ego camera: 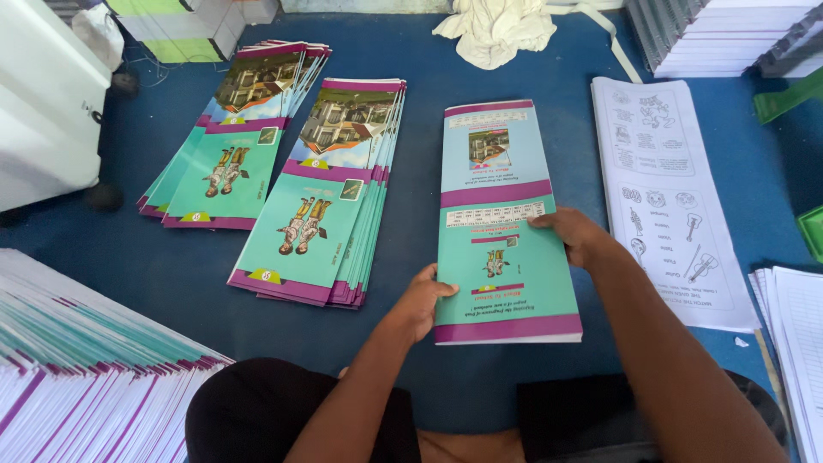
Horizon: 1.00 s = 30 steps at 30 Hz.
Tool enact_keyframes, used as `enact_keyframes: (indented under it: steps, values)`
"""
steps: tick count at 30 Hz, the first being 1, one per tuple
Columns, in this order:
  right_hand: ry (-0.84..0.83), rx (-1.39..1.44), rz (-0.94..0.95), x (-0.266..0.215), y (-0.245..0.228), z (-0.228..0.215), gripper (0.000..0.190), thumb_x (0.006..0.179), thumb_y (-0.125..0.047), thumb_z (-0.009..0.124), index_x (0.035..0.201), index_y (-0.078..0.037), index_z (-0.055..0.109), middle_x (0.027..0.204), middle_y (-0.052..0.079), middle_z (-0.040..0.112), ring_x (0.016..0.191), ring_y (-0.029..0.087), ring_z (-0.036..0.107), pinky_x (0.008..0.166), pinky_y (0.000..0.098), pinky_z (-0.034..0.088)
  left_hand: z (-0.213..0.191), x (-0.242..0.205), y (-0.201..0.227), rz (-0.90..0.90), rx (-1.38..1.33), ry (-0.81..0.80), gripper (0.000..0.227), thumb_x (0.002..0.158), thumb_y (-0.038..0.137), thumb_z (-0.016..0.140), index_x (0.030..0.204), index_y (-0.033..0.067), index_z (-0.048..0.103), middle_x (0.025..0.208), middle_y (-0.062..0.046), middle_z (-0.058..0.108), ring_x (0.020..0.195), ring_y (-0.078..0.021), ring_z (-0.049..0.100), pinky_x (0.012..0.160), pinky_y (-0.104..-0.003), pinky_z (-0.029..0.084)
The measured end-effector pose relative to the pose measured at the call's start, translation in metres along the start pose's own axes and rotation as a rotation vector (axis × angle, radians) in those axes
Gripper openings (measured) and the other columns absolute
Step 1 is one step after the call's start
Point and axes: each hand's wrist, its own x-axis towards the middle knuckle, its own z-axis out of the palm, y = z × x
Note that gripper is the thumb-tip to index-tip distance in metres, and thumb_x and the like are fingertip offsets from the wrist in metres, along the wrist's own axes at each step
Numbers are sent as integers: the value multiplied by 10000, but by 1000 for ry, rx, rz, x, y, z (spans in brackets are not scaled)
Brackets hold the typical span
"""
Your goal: The person sits on the floor and repeatedly picks up a booklet, opens it to check the interior pages, closes it, and places it on a growing stack. The person handles multiple identical booklets one at a time and continues stacking them.
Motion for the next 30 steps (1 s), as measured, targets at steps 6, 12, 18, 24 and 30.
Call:
enact_keyframes:
  steps: [6, 12, 18, 24, 30]
  values:
    - [80, -216, -239, -34, -37, 21, 443, 927, -31, 596, 1368, 15, 578, 1216, 259, 695, 1037, 353, 731, 853, 412, 615, -8, 14, -14, 16, 37, -19, 614, 918, 146, 586, 1501, 23, 434, 1352, -193, 608, 1207, -323, 611, 951, -488, 520]
    - [241, -778, -600, -67, -68, 25, 399, 848, -84, 629, 1232, 5, 688, 1102, 265, 735, 990, 377, 730, 916, 440, 540, -16, 16, -15, 21, 83, 56, 567, 940, 182, 586, 1475, 27, 479, 1355, -137, 601, 1190, -302, 640, 935, -470, 556]
    - [314, -869, -589, -77, -77, 30, 469, 817, -116, 612, 1278, -61, 684, 1103, 279, 723, 1017, 413, 725, 946, 440, 542, -20, 14, -17, 14, 103, 65, 513, 961, 211, 541, 1437, 19, 533, 1326, -148, 647, 1156, -291, 666, 930, -464, 561]
    - [414, -1127, -456, -68, -59, 44, 466, 798, -167, 651, 1252, -65, 680, 1128, 277, 701, 1065, 461, 664, 962, 511, 512, -17, 14, -15, 6, 137, 74, 487, 972, 225, 522, 1419, 34, 542, 1328, -138, 652, 1165, -279, 668, 947, -460, 563]
    - [408, -1124, -466, -62, -56, 36, 349, 854, -160, 606, 1169, -57, 715, 1112, 269, 724, 1048, 457, 678, 952, 522, 517, -17, 17, -16, -2, 152, 78, 472, 979, 239, 511, 1401, 33, 556, 1332, -142, 650, 1176, -283, 661, 951, -458, 554]
